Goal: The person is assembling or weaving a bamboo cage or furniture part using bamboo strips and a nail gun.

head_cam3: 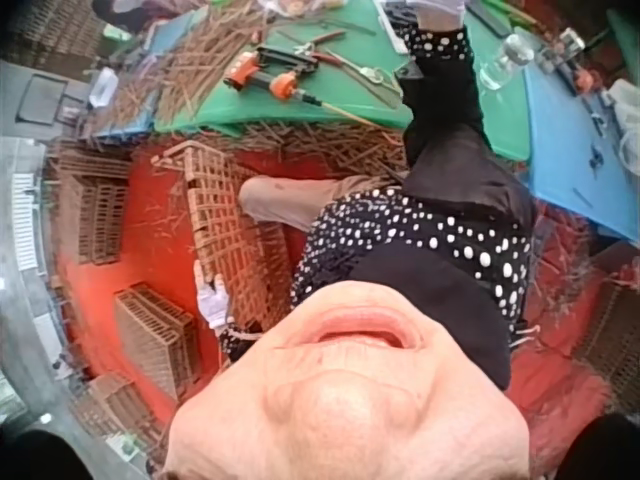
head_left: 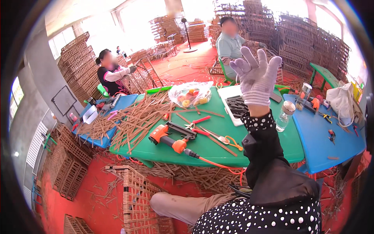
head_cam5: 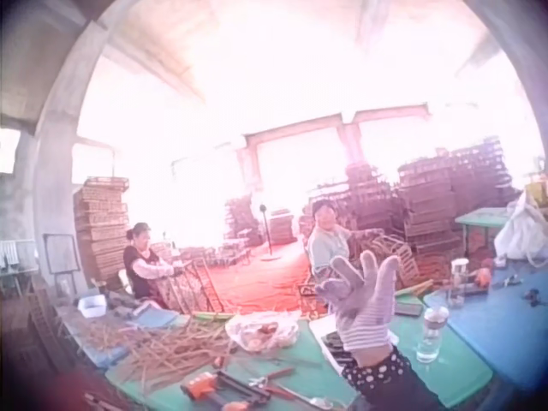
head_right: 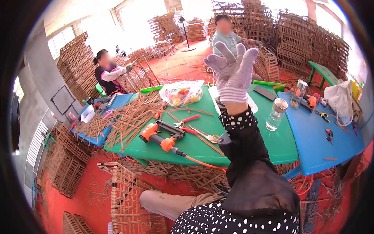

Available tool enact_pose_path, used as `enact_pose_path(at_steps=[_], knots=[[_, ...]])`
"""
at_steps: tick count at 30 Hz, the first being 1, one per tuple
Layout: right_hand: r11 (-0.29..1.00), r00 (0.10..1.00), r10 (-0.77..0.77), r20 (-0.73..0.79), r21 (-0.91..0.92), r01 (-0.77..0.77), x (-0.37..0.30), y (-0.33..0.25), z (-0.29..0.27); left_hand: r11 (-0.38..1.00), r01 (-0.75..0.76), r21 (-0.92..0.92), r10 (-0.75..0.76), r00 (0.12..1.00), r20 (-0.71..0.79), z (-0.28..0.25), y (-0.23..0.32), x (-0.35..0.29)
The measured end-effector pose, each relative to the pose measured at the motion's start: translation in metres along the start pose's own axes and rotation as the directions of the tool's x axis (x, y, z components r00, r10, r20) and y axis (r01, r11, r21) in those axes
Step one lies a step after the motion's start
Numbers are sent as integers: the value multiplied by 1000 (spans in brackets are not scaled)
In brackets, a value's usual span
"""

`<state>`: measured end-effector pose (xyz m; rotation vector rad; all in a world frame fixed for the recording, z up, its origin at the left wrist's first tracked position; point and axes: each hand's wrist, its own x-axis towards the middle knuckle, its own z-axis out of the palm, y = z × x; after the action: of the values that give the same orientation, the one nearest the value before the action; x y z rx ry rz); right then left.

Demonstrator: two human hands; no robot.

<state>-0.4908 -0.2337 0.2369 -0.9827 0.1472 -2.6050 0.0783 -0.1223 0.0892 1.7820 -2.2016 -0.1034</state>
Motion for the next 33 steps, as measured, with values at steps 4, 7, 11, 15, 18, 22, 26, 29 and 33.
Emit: enact_pose_path(at_steps=[4,7,11,15,18,22,26,29,33], knots=[[996,975,82,-207,-29,-90,35,37,-17,993,-103,53,106,992,-68,6,-7,0],[875,971,75,-226,-452,-173,63,64,-86,993,-110,39,109,994,11,11,-7,6],[-385,764,620,-180,-918,96,17,130,-216,862,-177,475,360,873,-328,22,16,16],[-508,793,599,113,-713,484,-96,114,-210,964,-113,242,126,991,-36,13,9,10],[-428,696,718,32,-767,477,-123,115,-179,958,-129,256,157,983,-92,9,11,6],[-391,583,811,-43,-781,487,-138,129,-202,964,-101,247,139,980,-142,11,5,-2],[-609,522,765,-378,-689,393,-112,145,-212,977,-29,213,62,986,-152,12,8,-2],[-466,647,759,-76,-756,459,-109,164,-201,984,26,178,1,989,-149,5,15,1],[-409,471,876,-105,-679,610,-113,195,-152,993,35,117,-11,980,-199,8,11,2]])
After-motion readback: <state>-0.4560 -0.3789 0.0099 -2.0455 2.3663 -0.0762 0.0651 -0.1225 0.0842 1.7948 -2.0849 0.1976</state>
